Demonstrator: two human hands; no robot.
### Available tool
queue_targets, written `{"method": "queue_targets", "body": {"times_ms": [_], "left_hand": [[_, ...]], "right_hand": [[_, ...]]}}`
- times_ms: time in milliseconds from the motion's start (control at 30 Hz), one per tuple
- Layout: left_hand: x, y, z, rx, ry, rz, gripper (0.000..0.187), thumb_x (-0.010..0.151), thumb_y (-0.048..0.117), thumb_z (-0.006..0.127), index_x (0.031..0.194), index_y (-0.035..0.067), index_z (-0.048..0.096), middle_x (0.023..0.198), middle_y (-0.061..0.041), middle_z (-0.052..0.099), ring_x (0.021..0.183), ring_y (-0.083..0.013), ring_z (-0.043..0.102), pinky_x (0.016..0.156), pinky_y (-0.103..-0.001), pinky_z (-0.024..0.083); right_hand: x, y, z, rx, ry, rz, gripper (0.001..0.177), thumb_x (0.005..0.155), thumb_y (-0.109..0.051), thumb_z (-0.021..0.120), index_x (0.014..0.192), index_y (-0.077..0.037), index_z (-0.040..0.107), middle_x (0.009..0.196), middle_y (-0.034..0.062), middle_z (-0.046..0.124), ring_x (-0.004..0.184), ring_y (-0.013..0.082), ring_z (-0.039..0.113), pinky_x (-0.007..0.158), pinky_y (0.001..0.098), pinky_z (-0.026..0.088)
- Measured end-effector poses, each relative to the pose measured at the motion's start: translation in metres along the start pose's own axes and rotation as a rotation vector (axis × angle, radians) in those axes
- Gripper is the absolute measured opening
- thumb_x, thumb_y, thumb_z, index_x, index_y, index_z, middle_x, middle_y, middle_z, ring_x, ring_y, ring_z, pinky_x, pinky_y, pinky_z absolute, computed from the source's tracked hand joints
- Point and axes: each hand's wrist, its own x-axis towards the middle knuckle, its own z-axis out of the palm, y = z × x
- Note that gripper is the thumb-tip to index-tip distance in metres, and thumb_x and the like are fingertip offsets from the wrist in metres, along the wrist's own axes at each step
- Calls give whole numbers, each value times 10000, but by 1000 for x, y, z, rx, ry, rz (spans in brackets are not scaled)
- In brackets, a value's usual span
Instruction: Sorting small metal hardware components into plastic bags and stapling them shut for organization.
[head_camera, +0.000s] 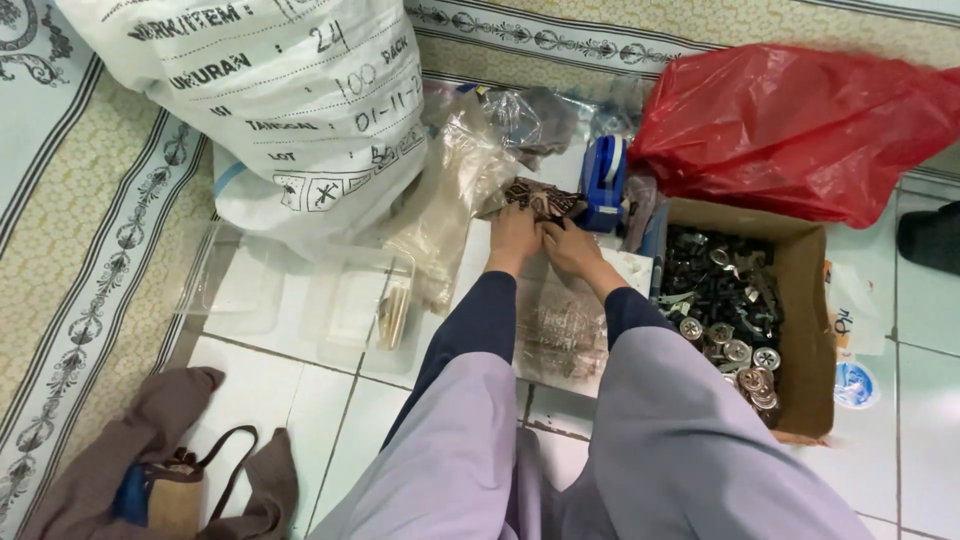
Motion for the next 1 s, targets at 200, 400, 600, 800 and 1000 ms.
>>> {"method": "queue_targets", "body": {"times_ms": [200,400,600,800,1000], "left_hand": [[9,5,6,-6,21,-54,440,1017,349,454,1274,72,680,1369,-198,618,1358,-357,527,1162,-543,331],[32,-10,28,-109,0,-83,449,1013,348,480,1328,78,652,1427,-189,587,1372,-349,517,1187,-546,282],[33,-13,17,-139,5,-47,472,1011,330,505,1359,37,632,1513,-231,495,1415,-387,468,1169,-546,333],[20,-1,-29,-294,-8,92,531,984,187,577,1490,49,495,1555,-305,386,1385,-483,467,1120,-589,441],[3,8,-71,-251,-16,277,281,980,176,616,1232,100,713,1198,-135,737,1162,-337,686,973,-479,540]], "right_hand": [[32,9,6,142,-67,194,596,1080,-553,269,1579,-260,414,1492,296,481,1364,435,518,1119,584,390],[39,4,-14,311,-93,310,681,1045,-605,330,1595,-207,379,1522,257,492,1409,404,475,1130,565,387],[57,20,5,473,101,238,530,1020,-356,557,1380,29,616,1321,307,629,1273,441,583,1028,550,493],[73,25,18,662,482,132,183,961,-78,668,1127,-62,742,1030,187,737,1024,361,706,835,444,581],[53,30,2,627,424,65,172,948,-175,713,1094,-107,773,990,164,756,975,338,719,796,431,581]]}}
